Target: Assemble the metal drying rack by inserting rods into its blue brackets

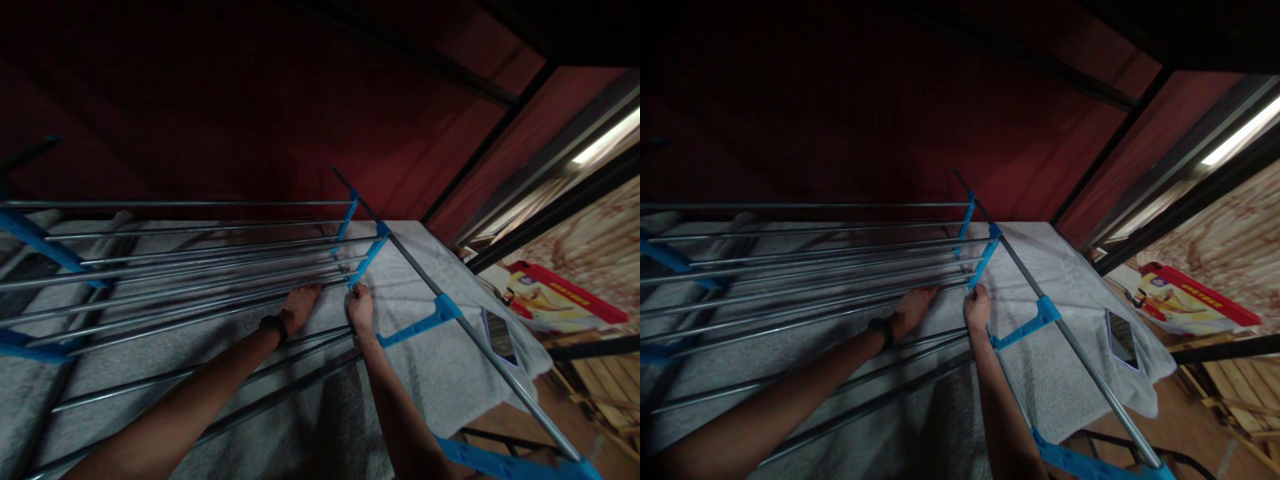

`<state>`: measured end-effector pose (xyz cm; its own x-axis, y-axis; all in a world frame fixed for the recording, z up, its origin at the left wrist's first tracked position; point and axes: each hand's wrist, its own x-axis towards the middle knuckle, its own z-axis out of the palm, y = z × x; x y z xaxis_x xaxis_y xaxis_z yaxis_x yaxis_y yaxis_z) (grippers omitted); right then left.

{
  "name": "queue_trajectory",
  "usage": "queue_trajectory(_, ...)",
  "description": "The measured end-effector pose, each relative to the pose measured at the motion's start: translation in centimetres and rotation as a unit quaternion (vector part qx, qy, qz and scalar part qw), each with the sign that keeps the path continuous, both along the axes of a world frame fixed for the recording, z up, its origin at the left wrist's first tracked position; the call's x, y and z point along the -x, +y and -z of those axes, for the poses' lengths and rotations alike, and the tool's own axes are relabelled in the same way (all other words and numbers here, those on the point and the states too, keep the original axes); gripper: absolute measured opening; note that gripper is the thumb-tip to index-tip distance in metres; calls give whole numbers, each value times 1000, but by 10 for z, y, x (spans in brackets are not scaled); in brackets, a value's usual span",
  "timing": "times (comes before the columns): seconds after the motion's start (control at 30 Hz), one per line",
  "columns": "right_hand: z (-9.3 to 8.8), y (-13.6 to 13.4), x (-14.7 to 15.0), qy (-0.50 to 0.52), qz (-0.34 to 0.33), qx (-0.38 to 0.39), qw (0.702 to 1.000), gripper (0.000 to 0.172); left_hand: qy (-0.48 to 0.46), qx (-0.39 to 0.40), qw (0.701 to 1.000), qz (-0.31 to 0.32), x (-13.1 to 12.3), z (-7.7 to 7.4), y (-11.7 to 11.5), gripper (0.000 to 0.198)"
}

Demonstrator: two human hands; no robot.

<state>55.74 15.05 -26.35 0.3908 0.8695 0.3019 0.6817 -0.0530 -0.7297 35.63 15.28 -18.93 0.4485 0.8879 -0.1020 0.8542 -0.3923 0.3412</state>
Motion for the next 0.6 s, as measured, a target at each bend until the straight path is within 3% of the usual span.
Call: queue_trajectory(0.6, -5, -1, 0, 45, 0, 22, 999, 34, -7, 14, 1000, 10, 3, 9, 5, 40)
